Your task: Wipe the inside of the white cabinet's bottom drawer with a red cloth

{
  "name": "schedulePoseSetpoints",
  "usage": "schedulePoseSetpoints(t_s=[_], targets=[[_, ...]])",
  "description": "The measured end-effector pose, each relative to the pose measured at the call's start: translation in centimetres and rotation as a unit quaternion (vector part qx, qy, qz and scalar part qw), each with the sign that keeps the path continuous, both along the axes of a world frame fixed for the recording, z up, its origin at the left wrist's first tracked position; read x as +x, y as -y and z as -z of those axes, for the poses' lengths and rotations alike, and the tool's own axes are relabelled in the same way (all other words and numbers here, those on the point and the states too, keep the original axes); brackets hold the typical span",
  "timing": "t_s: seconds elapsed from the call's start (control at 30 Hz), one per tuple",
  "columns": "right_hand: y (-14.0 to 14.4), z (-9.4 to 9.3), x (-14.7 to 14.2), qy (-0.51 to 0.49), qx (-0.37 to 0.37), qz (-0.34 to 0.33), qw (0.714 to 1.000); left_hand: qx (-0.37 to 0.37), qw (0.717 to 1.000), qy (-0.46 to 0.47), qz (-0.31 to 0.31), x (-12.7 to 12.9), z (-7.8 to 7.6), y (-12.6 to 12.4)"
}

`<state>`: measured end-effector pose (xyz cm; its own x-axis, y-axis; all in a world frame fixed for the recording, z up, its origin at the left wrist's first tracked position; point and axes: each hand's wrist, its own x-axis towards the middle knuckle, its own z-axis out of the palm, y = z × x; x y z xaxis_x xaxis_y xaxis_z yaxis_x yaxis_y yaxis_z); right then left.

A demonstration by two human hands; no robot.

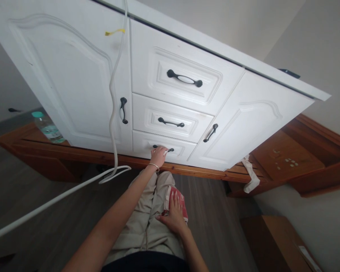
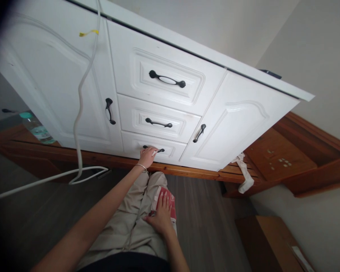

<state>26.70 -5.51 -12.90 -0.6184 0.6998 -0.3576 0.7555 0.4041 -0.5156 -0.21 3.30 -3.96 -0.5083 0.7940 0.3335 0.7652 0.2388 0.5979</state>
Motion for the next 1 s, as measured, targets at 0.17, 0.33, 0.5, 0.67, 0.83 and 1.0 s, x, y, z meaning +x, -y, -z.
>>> schedulePoseSetpoints(t_s=[0.17,0.33,0.5,0.67,0.83,1.0], targets=[[-0.4,0.5,0.7,-0.070,0.007,0.069,0.995,-0.001,1.000,0.008,0.007,-0.2,0.0,0.1],[-2.2,0.6,1.3,-0.101,-0.009,0.149,0.984,0.001,1.000,0.015,0.008,-0.1,0.0,0.1],[-6.0,-1.4,2.9,-0.226,-0.107,0.108,0.962,-0.008,1.000,0.013,0.012,-0.1,-0.3,0.3],[-7.0,-1.8,5.6,-0.330,-0.208,0.094,0.916,-0.021,1.000,0.005,0.007,-0.2,-0.4,0.2],[-3.5,0.8,6.3,-0.303,-0.181,0.023,0.935,-0.052,0.999,-0.013,-0.006,0.0,-1.0,-0.8],[-2.7,0.6,5.1,-0.335,-0.141,0.174,0.915,-0.076,0.996,-0.042,-0.020,1.8,-1.7,1.2]])
